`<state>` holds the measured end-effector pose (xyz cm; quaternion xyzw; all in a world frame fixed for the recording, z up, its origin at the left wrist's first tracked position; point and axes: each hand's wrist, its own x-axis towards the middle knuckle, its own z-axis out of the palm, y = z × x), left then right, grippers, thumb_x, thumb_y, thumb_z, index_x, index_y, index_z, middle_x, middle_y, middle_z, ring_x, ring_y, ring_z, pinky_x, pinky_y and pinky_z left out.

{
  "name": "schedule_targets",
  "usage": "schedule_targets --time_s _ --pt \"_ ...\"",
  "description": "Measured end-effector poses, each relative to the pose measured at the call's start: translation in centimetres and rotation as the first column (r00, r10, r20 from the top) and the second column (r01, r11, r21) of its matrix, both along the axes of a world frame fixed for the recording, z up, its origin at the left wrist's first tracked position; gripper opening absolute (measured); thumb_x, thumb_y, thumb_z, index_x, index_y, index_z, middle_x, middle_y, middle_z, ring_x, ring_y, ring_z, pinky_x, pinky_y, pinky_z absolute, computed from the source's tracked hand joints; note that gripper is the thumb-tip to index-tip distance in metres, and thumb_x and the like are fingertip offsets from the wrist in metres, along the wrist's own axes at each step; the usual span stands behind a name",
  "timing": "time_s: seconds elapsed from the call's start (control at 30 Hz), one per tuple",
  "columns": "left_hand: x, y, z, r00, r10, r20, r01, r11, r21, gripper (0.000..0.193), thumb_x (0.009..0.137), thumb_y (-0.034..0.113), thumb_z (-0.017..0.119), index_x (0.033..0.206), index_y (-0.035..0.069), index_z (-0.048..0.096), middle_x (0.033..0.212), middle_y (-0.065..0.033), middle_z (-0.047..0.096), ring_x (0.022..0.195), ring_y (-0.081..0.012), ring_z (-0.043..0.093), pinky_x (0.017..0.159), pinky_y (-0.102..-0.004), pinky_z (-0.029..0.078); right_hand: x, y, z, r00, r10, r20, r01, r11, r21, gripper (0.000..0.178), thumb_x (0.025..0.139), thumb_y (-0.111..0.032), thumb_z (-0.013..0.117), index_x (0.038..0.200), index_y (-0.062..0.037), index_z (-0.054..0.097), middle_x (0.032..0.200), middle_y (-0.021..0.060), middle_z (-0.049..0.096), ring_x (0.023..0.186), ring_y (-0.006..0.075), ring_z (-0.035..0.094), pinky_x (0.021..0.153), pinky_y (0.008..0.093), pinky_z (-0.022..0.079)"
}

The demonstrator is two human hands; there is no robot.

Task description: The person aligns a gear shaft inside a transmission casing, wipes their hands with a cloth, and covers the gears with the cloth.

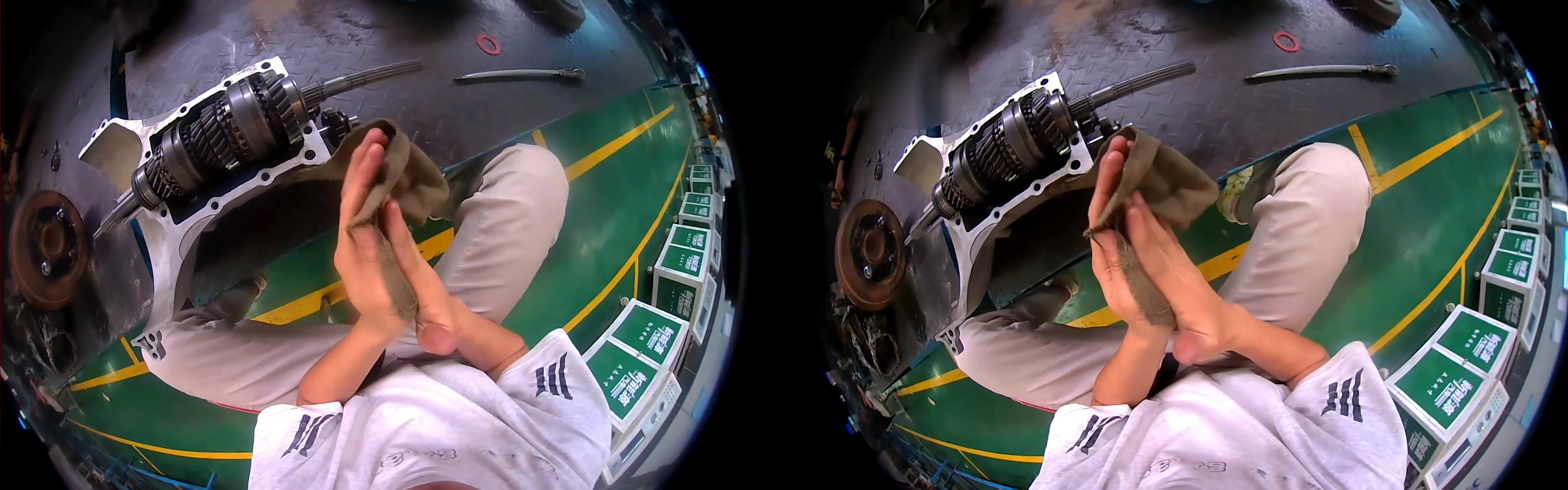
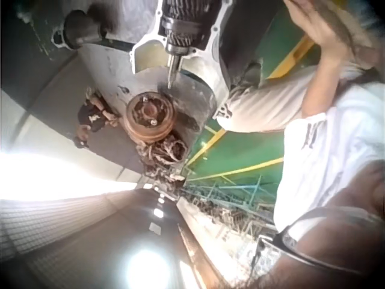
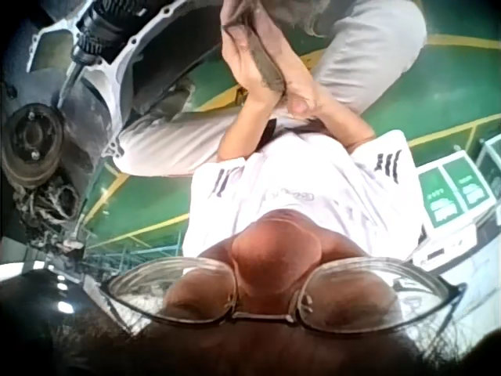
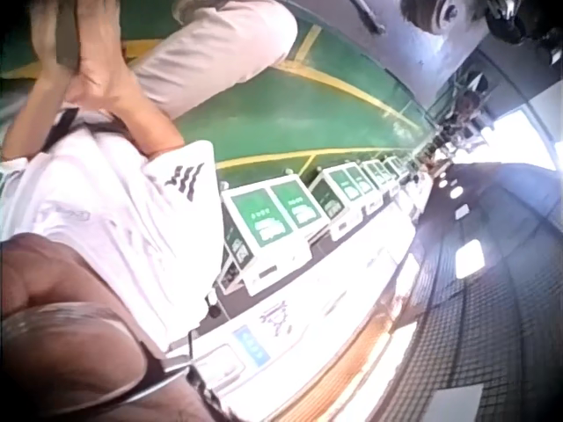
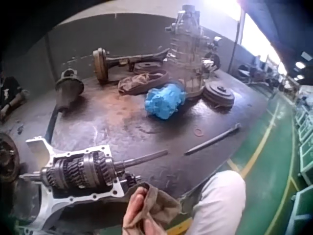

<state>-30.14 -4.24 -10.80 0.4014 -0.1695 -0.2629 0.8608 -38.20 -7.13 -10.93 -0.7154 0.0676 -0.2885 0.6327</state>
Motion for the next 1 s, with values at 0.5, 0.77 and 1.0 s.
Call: schedule_targets --time_s 0.5,0.77,1.0 --pt "2.1 2.4 1.8 0.919 -0.158 -0.36 0.076 0.97 -0.232 0.068 0.115 0.055 0.037 0.162 0.007 0.036 0.158 -0.0108 0.049 0.144 -0.0242 0.049 0.123 -0.0409 0.038 2.5 0.2 5.3 0.912 -0.174 -0.371 -0.18 0.642 -0.745 0.135 0.083 -0.093 0.047 0.168 0.0077 0.017 0.169 0.0337 0.029 0.16 0.0517 0.023 0.122 0.0654 0.019" --pt "3.5 2.4 2.1 0.952 -0.134 -0.277 0.103 0.987 -0.124 0.059 0.116 0.049 0.041 0.151 0.002 0.049 0.144 -0.0109 0.058 0.132 -0.0187 0.056 0.116 -0.0354 0.042 1.3 1.2 3.9 0.92 -0.149 -0.361 -0.171 0.676 -0.716 0.121 0.09 -0.079 0.061 0.168 0.0045 0.019 0.165 0.0341 0.034 0.159 0.0507 0.026 0.126 0.0633 0.018" --pt "6.6 2.9 1.3 0.949 -0.193 -0.249 0.184 0.981 -0.06 0.063 0.114 0.053 0.044 0.139 -0.003 0.058 0.131 -0.0134 0.067 0.119 -0.0222 0.063 0.108 -0.0383 0.048 -2.7 -1.6 4.3 0.869 -0.088 -0.486 -0.212 0.823 -0.527 0.081 0.097 -0.025 0.068 0.165 0.0031 0.033 0.14 0.025 0.063 0.135 0.0435 0.058 0.115 0.0541 0.041"
